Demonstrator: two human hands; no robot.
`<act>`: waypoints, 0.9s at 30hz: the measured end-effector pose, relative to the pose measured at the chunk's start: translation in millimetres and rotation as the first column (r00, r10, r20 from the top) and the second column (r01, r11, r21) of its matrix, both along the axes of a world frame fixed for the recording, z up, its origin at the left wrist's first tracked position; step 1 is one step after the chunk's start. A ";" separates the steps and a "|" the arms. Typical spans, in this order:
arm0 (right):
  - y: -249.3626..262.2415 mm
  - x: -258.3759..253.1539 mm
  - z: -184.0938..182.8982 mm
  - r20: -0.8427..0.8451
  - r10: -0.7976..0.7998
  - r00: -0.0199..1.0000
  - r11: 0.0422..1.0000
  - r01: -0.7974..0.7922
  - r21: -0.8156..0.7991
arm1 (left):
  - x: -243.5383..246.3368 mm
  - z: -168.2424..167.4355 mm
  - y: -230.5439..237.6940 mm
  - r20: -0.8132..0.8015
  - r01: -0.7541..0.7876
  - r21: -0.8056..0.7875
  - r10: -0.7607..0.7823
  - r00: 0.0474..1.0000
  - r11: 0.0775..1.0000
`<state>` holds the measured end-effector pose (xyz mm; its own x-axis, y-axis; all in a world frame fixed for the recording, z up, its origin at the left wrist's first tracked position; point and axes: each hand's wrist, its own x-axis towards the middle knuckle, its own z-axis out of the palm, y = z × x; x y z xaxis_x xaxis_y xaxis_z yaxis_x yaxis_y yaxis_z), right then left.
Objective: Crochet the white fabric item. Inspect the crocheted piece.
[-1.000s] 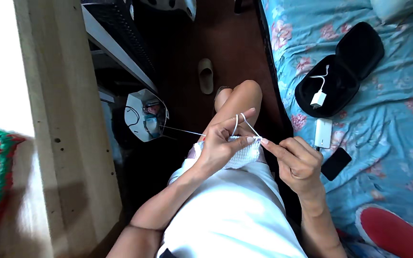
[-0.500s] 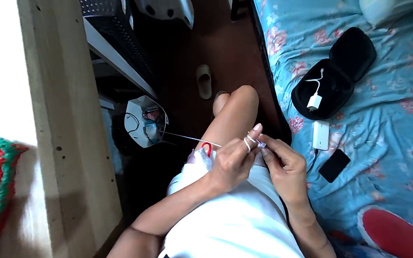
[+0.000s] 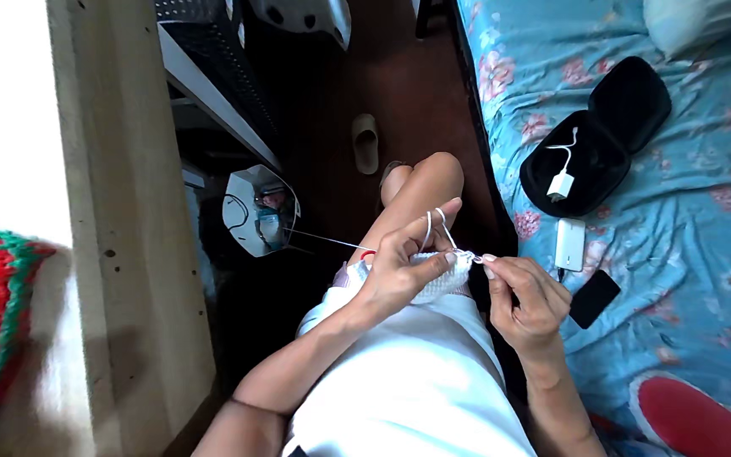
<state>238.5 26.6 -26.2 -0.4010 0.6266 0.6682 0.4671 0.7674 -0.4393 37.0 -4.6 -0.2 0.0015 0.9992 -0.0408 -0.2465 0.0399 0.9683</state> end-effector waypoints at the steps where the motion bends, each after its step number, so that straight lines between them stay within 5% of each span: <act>1: 1.1 1.7 0.2 0.016 -0.001 1.000 1.000 0.001 0.014 | -3.0 0.4 1.2 0.013 0.013 -0.009 -0.013 1.000 1.000; 14: 1.8 9.8 -2.0 0.088 0.031 0.996 0.997 -0.037 0.063 | -23.1 -1.4 7.6 0.326 0.224 -0.155 -0.164 0.931 0.962; 27: -0.1 8.0 0.3 0.096 0.004 0.995 0.997 -0.011 0.072 | -21.6 2.1 6.0 0.269 0.168 -0.130 -0.129 0.955 0.977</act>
<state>246.5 26.6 -25.9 -0.4699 0.5750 0.6697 0.4984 0.7990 -0.3364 15.5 1.4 1.9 0.1797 0.9691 -0.1689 -0.4667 0.2351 0.8526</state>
